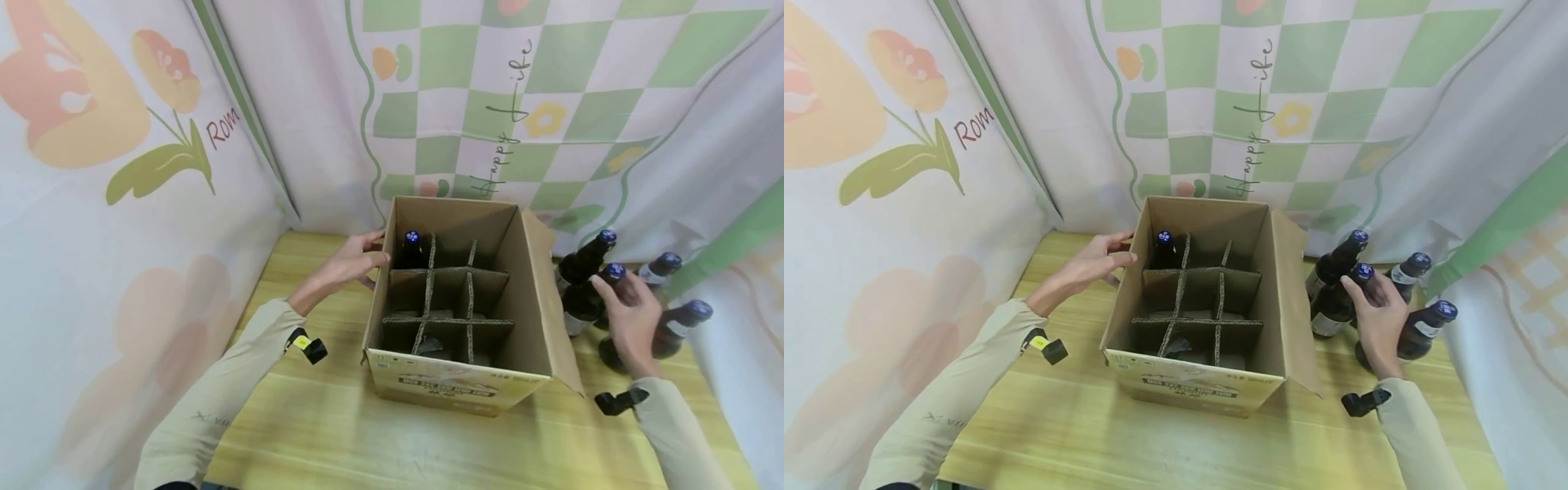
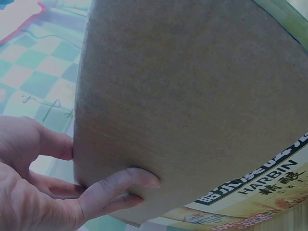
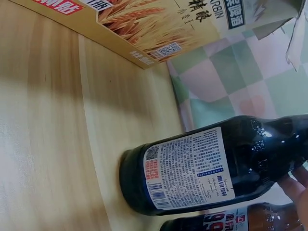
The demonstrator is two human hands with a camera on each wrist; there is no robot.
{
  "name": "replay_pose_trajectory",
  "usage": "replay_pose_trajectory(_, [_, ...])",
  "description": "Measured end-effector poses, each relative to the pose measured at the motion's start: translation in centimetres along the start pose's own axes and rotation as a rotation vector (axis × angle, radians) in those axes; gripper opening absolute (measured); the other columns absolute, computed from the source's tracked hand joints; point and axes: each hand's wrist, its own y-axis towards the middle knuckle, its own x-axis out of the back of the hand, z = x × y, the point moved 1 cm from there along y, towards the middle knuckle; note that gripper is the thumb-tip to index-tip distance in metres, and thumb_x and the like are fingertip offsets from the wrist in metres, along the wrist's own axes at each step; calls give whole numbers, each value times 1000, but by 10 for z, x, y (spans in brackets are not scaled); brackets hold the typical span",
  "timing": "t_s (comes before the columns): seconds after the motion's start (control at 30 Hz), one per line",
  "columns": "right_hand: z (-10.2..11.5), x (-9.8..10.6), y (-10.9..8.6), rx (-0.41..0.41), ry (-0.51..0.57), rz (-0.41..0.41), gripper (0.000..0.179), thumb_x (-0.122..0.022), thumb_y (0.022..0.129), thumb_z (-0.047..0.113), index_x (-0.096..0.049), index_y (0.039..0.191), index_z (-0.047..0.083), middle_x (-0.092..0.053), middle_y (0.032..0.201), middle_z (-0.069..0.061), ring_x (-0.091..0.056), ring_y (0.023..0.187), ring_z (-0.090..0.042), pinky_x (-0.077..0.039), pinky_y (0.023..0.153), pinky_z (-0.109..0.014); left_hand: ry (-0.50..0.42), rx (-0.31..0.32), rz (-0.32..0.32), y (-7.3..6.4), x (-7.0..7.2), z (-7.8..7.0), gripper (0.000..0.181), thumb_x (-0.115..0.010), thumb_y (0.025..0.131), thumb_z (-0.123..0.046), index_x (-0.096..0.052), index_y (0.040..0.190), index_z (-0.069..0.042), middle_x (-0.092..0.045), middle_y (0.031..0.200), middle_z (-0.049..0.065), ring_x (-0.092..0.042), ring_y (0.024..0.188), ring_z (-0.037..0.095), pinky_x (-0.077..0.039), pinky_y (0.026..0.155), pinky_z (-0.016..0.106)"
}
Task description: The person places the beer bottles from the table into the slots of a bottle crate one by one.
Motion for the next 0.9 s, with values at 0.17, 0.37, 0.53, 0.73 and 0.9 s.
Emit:
replay_pose_trajectory(0.17, [9,3,-4,60,-5,9,41,-83,92,17,-72,130,7,-69,95,28,-65,92,6,-52,80,-2,-19,-7,7,1,-2,-2,77,-58,102,-4,-19,168,-9,-33,165,26,-63,119,37,-67,69,35])
replay_pose_trajectory(0.37, [9,8,5,46,-42,94,34,-83,91,17,-76,122,5,-73,87,25,-65,67,1,-54,57,-8,-25,2,5,0,0,-2,77,-58,101,-4,-19,168,-8,-33,165,25,-62,123,38,-67,67,33])
replay_pose_trajectory(0.53, [9,11,10,-43,-15,117,48,-85,90,21,-71,135,10,-73,86,28,-65,62,0,-55,56,-10,-29,9,4,-1,2,0,77,-58,102,-5,-20,168,-10,-34,165,24,-63,121,37,-67,68,34])
replay_pose_trajectory(0.73, [19,23,14,-258,146,109,60,-87,88,22,-62,142,11,-74,85,27,-69,76,10,-55,70,-3,-41,6,13,1,0,-1,76,-58,102,-4,-19,168,-9,-34,164,25,-61,123,38,-68,70,35])
replay_pose_trajectory(0.9, [34,32,13,-310,78,123,91,-88,87,28,-37,157,3,-68,134,-6,-65,75,12,-54,68,-2,-40,9,13,0,-1,-1,76,-57,102,-3,-18,168,-9,-34,164,25,-61,123,40,-67,69,34])
